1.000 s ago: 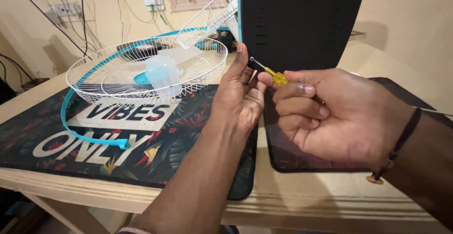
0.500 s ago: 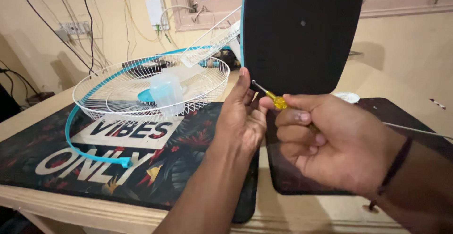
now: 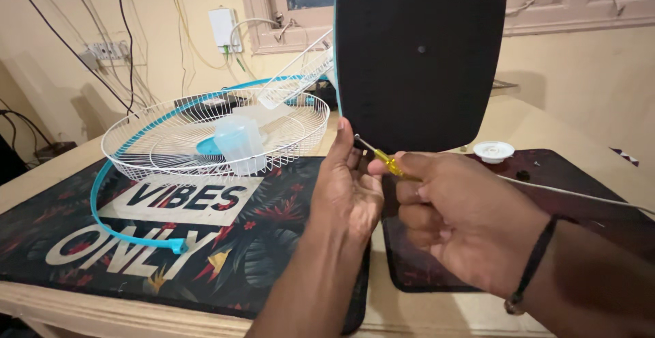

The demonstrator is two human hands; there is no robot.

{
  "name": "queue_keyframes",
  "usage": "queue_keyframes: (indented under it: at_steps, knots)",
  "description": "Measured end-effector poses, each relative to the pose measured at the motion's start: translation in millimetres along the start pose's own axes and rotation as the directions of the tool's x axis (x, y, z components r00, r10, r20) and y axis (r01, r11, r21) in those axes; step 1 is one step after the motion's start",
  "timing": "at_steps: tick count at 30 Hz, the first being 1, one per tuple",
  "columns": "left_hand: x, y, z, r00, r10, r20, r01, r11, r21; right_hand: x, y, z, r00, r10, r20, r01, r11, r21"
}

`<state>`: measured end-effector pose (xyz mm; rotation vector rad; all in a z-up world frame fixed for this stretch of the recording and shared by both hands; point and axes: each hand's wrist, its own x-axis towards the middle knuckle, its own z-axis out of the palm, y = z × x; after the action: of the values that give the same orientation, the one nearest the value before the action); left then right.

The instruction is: The person uses a yellow-handled screwdriver to remove screws from the back of a black rectangular electronic device. They unscrew several fasteners, place them on the table, and peel off a small rubber pad before continuing to remove additional screws.

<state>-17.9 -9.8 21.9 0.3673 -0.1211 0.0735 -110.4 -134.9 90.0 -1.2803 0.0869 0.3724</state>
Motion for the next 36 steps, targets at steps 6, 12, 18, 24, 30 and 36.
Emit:
queue_keyframes:
  at_steps: [6,12,18,24,30,36]
  knots:
    - [-4.9,-1.9,-4.6,0.999,0.025,-0.042,-0.024,1.000,0.020,-0.3,6.6,-0.3,0.998,-0.045,-0.053,0.038,0.991,-0.128]
    - [-7.4,-3.9,-5.3,0.997,0.012,-0.075,-0.012,1.000,0.005,5.7,19.7,-8.5,0.971,-0.221,0.093,0.235,0.954,-0.183]
    - [-17.0,-1.8,5.4,1.000,0.015,-0.018,-0.016,0.999,-0.048,5.4,25.8,-3.5,0.961,-0.265,-0.083,0.220,0.909,-0.355]
    - [-22.6,0.3,7.4,0.999,0.030,-0.024,-0.028,0.997,0.077,16.9,33.8,-14.5,0.933,-0.359,-0.021,0.314,0.841,-0.441]
    - [-22.1,6.1,3.1,0.999,0.032,0.001,-0.032,0.983,0.178,30.6,45.8,-23.9,0.884,-0.463,0.068,0.427,0.741,-0.519]
    - [-25.2,3.8,-1.4,1.000,0.021,0.018,-0.024,0.985,0.173,45.5,60.0,-40.6,0.876,-0.481,0.016,0.380,0.671,-0.636]
